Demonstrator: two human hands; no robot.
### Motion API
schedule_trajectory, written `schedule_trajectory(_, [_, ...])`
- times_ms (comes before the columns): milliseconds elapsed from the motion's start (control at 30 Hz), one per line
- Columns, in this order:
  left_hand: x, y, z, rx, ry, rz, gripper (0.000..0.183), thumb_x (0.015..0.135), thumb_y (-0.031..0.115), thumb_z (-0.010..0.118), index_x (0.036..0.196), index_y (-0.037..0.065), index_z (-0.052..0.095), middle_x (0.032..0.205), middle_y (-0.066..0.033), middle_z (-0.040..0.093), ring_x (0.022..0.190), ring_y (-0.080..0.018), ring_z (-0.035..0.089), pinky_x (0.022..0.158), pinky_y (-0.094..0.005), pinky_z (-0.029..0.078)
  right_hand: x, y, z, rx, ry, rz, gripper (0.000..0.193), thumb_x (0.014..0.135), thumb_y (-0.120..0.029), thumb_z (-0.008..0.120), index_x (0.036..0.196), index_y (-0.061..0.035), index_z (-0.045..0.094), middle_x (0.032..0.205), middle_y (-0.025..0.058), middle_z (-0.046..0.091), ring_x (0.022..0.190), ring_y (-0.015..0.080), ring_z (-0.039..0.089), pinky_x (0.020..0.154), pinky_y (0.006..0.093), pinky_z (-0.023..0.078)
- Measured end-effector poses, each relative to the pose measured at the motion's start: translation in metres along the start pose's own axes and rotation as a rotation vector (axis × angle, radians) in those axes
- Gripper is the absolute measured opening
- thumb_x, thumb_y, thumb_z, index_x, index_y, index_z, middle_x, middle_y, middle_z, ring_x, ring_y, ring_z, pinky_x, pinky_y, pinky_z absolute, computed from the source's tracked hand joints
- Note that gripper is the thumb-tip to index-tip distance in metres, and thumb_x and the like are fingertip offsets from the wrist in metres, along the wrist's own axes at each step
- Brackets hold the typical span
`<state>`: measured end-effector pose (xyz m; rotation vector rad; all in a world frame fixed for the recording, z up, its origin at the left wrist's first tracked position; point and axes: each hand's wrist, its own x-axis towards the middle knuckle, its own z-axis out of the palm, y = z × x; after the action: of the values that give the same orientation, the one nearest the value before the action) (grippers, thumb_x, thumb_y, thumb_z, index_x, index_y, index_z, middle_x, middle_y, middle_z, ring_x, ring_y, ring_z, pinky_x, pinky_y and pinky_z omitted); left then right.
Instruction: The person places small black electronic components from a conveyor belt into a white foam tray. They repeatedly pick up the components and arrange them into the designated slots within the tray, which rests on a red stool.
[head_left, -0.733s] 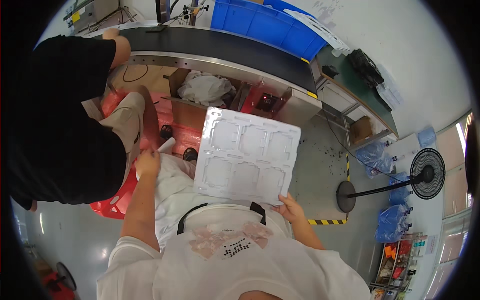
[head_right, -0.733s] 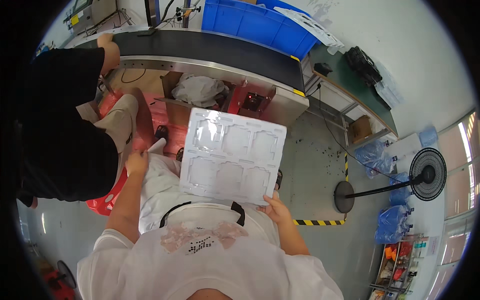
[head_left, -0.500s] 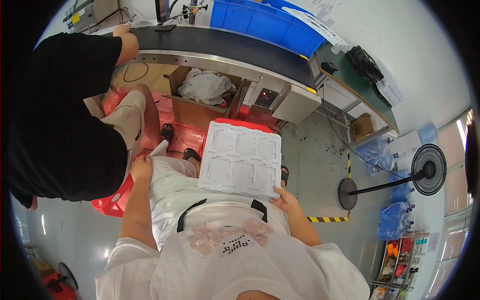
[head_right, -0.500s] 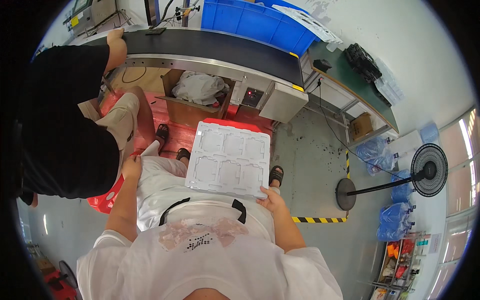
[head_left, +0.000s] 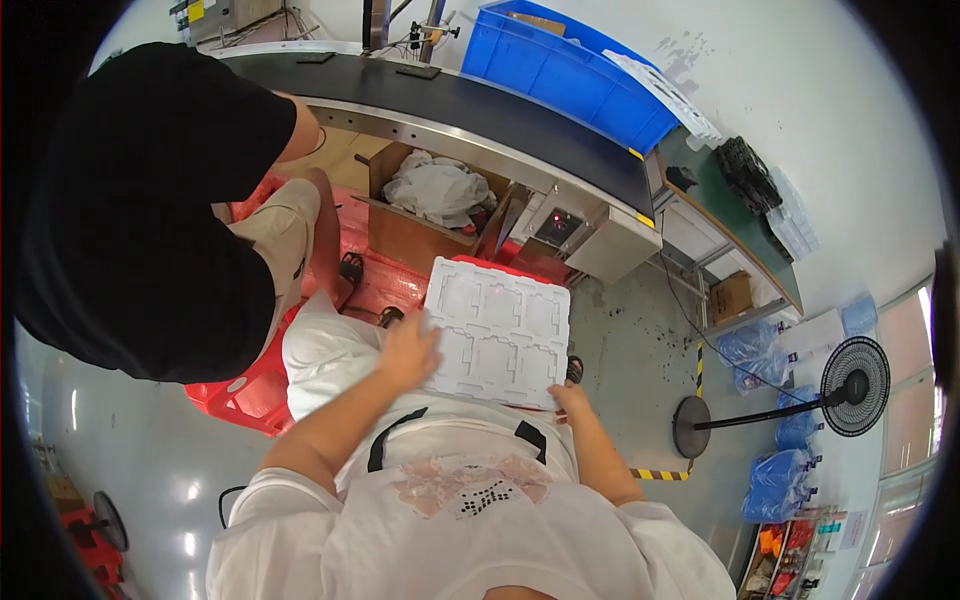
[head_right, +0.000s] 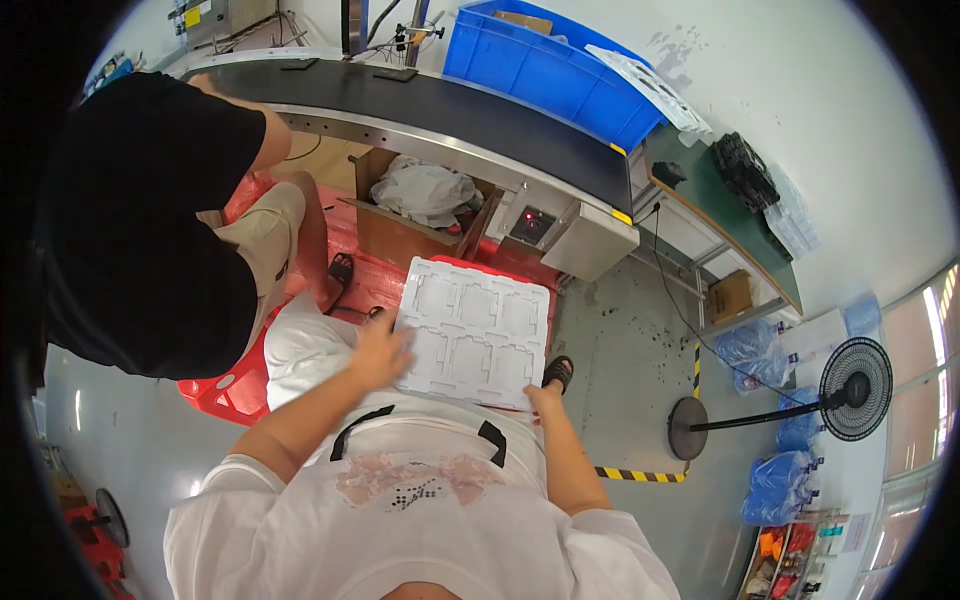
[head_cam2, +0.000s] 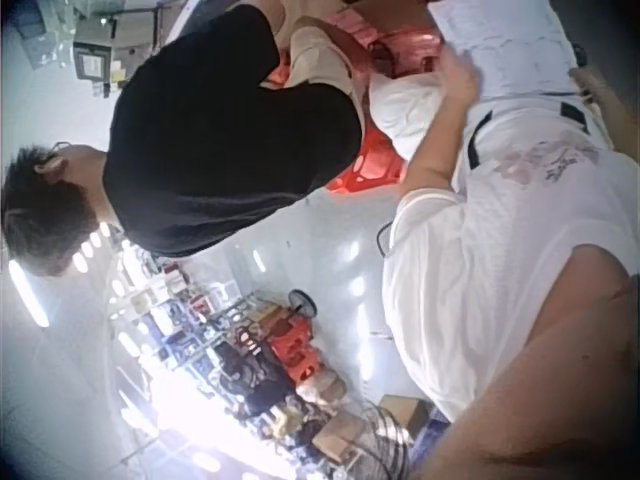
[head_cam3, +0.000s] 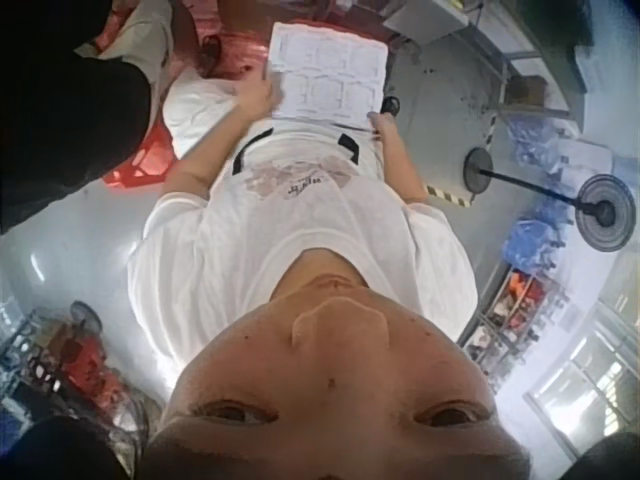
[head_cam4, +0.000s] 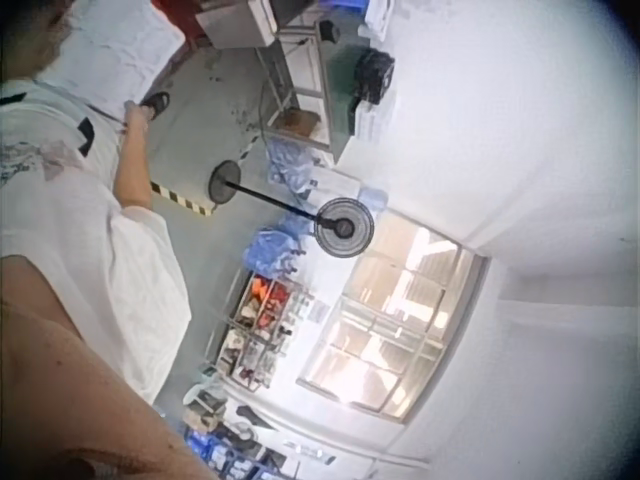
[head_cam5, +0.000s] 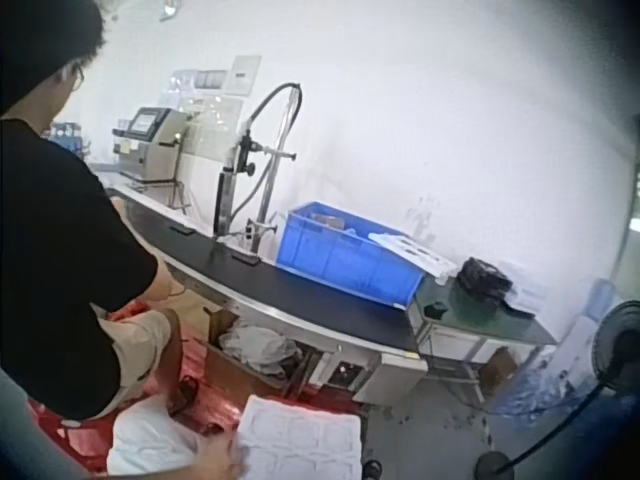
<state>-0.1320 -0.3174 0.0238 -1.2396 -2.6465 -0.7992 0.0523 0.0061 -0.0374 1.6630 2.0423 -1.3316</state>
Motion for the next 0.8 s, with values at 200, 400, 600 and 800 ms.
schedule_trajectory(200, [-0.010, 0.012, 0.025, -0.059, -0.376, 0.202, 0.038, 0.080, 0.030, 0.059, 0.110, 0.008, 0.056, 0.124, -0.0203, 0.043, 0.121, -0.0349, 0.037, 0.100, -0.0541, 0.028, 0.011, -0.019, -0.012, -0.401, 0.247, -0.380, 0.041, 0.072, -0.035, 0.067, 0.087, 0.0028, 0.063, 0.074, 0.0126, 0.062, 0.069, 0.0234, 0.060, 0.062, 0.0388, 0.047])
schedule_trajectory(400, [-0.005, 0.004, 0.025, -0.211, -0.248, 0.136, 0.029, 0.081, 0.024, 0.058, 0.103, 0.005, 0.057, 0.122, -0.0192, 0.044, 0.119, -0.0347, 0.039, 0.100, -0.0519, 0.030, -0.088, -0.177, -0.064, -0.326, -0.141, -0.693, 0.047, 0.080, -0.035, 0.065, 0.105, 0.0044, 0.059, 0.091, 0.0163, 0.064, 0.083, 0.0223, 0.063, 0.075, 0.0330, 0.049])
schedule_trajectory(600, [0.026, 0.010, 0.000, -0.367, -0.024, 0.151, 0.024, 0.076, 0.010, 0.062, 0.099, 0.005, 0.058, 0.117, -0.0155, 0.048, 0.111, -0.0345, 0.045, 0.093, -0.0447, 0.036, -0.143, -0.363, -0.079, -0.066, -0.068, -0.940, 0.037, 0.085, -0.039, 0.058, 0.094, -0.0040, 0.062, 0.083, 0.0028, 0.063, 0.073, 0.0106, 0.058, 0.061, 0.0255, 0.045])
schedule_trajectory(800, [0.110, 0.008, -0.063, -0.416, 0.252, 0.158, 0.025, 0.074, 0.001, 0.061, 0.099, 0.004, 0.058, 0.113, -0.0155, 0.052, 0.105, -0.0349, 0.050, 0.088, -0.0427, 0.041, -0.065, -0.516, -0.036, -0.429, 0.432, -1.092, 0.049, 0.082, -0.041, 0.054, 0.088, 0.0056, 0.065, 0.089, 0.0271, 0.063, 0.089, 0.0379, 0.061, 0.078, 0.0406, 0.047])
